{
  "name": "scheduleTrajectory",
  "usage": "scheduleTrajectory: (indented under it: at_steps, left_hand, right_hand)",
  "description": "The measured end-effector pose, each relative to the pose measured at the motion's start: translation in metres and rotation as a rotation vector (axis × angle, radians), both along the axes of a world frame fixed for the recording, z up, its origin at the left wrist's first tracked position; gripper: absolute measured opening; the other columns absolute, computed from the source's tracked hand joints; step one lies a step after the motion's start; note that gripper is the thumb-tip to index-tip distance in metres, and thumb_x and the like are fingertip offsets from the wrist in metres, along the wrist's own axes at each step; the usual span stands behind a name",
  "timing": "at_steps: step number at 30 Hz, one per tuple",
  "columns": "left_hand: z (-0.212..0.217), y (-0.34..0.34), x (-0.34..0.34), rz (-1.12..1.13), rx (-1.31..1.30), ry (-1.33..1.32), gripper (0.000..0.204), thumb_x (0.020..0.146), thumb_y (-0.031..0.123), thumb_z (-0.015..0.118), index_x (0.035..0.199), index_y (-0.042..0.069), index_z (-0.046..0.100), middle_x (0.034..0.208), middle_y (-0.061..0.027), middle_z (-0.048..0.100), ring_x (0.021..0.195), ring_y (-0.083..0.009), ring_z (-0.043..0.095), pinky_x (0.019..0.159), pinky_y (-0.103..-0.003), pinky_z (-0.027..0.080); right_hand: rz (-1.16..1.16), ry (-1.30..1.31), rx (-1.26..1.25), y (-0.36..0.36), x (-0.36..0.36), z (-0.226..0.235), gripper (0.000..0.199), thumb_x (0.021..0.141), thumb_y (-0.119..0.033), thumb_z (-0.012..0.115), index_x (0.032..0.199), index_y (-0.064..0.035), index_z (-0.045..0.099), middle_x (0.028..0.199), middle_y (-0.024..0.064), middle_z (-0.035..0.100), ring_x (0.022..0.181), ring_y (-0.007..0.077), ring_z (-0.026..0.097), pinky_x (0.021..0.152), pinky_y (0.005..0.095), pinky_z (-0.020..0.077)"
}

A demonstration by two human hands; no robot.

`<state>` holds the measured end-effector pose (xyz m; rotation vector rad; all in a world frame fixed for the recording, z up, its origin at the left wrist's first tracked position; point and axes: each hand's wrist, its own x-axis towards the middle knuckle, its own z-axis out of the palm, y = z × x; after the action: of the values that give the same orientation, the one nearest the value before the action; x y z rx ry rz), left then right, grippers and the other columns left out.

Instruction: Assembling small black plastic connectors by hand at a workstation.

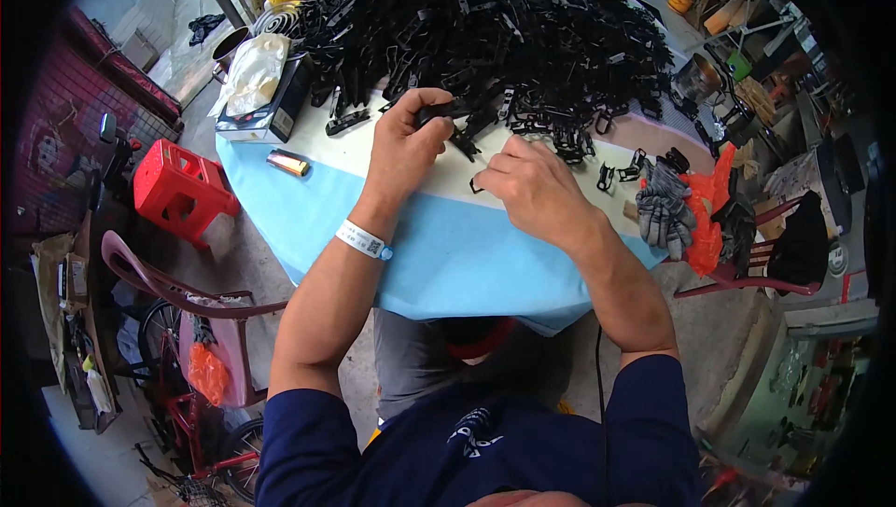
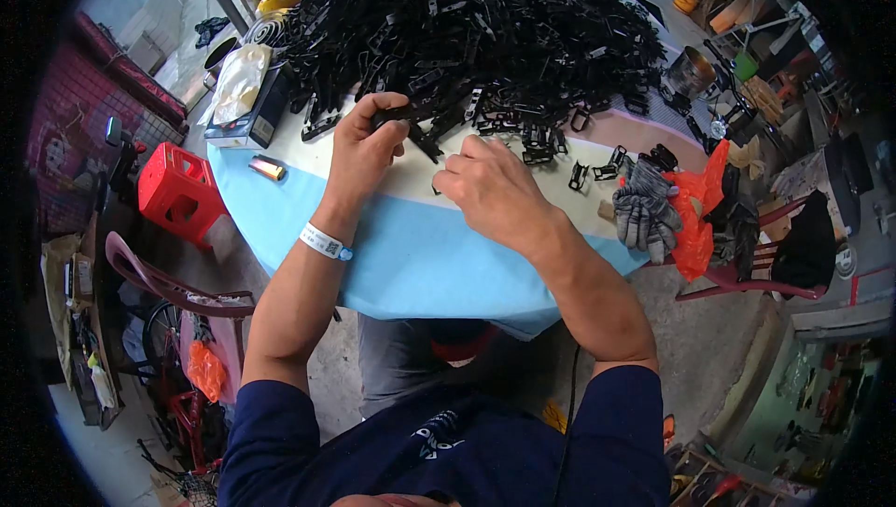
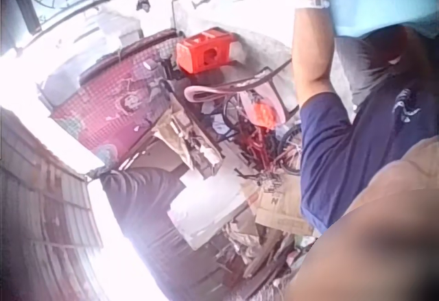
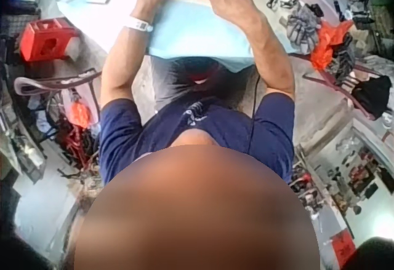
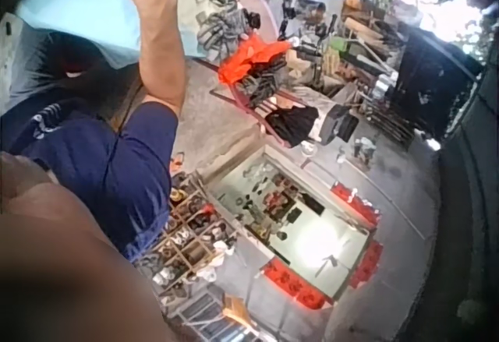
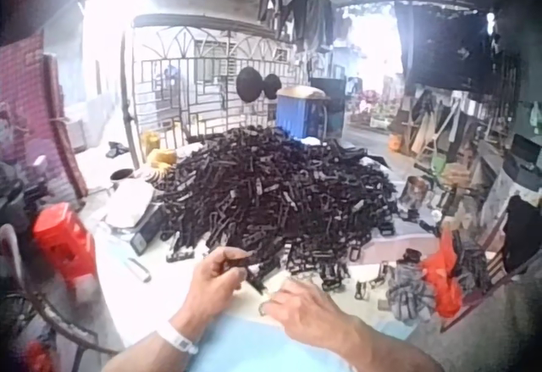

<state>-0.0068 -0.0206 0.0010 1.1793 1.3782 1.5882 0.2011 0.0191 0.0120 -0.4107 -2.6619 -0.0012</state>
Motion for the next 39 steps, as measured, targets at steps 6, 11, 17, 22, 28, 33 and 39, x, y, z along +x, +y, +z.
scheduleTrajectory:
  at_steps: [6, 11, 17, 22, 28, 33, 39]
  left_hand:
    - [-0.003, 0.006, 0.002, -0.019, 0.034, -0.011, 0.028, 0.088, 0.003, 0.062, 0.116, 0.000, 0.066, 0.078, 0.0005, 0.063, 0.063, -0.0060, 0.056, 0.057, -0.022, 0.045]
    - [-0.007, 0.003, -0.001, -0.044, 0.006, 0.043, 0.030, 0.088, 0.001, 0.061, 0.118, -0.001, 0.065, 0.082, -0.0006, 0.066, 0.066, -0.0055, 0.057, 0.059, -0.021, 0.046]
    - [-0.015, 0.005, 0.002, -0.117, 0.045, 0.034, 0.030, 0.088, -0.001, 0.062, 0.117, -0.002, 0.066, 0.083, -0.0014, 0.068, 0.070, -0.0063, 0.059, 0.063, -0.022, 0.049]
    - [-0.013, 0.002, 0.012, -0.241, 0.054, 0.051, 0.037, 0.088, -0.001, 0.063, 0.124, -0.003, 0.065, 0.091, -0.0044, 0.073, 0.073, -0.0070, 0.061, 0.066, -0.022, 0.051]
    - [-0.006, -0.005, 0.014, -0.277, 0.005, 0.003, 0.040, 0.088, 0.001, 0.065, 0.128, -0.003, 0.064, 0.090, -0.0045, 0.073, 0.075, -0.0068, 0.063, 0.068, -0.022, 0.052]
    - [-0.005, -0.006, 0.013, -0.300, -0.003, 0.005, 0.043, 0.088, 0.002, 0.066, 0.130, -0.003, 0.064, 0.090, -0.0039, 0.072, 0.075, -0.0068, 0.063, 0.068, -0.022, 0.053]
    - [-0.001, -0.007, 0.014, -0.281, -0.062, 0.021, 0.037, 0.092, 0.009, 0.058, 0.127, 0.002, 0.066, 0.087, -0.0011, 0.065, 0.069, -0.0056, 0.056, 0.063, -0.022, 0.050]
  right_hand:
    - [-0.011, -0.014, 0.030, -0.003, 0.000, 0.001, 0.006, 0.074, -0.002, 0.066, 0.073, -0.0077, 0.067, 0.078, 0.0038, 0.059, 0.084, 0.0229, 0.059, 0.075, 0.0365, 0.0522]
    - [0.016, 0.068, 0.070, -0.002, -0.004, 0.001, 0.009, 0.074, -0.003, 0.069, 0.082, -0.0065, 0.066, 0.078, 0.0055, 0.059, 0.081, 0.0238, 0.061, 0.069, 0.0371, 0.0520]
    - [0.099, 0.473, -0.375, -0.002, -0.004, 0.012, 0.020, 0.081, 0.006, 0.069, 0.099, -0.0016, 0.068, 0.086, 0.0075, 0.067, 0.072, 0.0206, 0.066, 0.066, 0.0305, 0.0530]
    - [0.039, 0.829, -0.874, 0.012, 0.004, 0.000, 0.007, 0.091, 0.001, 0.070, 0.097, 0.0011, 0.066, 0.104, 0.0053, 0.071, 0.084, 0.0054, 0.061, 0.075, 0.0224, 0.0506]
    - [0.105, 0.789, -0.858, 0.030, 0.001, -0.012, 0.009, 0.090, 0.000, 0.073, 0.098, 0.0019, 0.068, 0.118, 0.0069, 0.066, 0.095, 0.0083, 0.059, 0.085, 0.0228, 0.0488]
    - [0.020, 0.727, -0.821, 0.025, -0.003, -0.009, 0.008, 0.087, 0.000, 0.075, 0.093, 0.0017, 0.070, 0.115, 0.0083, 0.067, 0.099, 0.0114, 0.061, 0.086, 0.0259, 0.0497]
    - [-0.028, 0.642, -0.565, 0.032, -0.001, -0.007, 0.013, 0.083, 0.002, 0.072, 0.096, 0.0007, 0.073, 0.114, 0.0109, 0.070, 0.106, 0.0203, 0.066, 0.092, 0.0303, 0.0513]
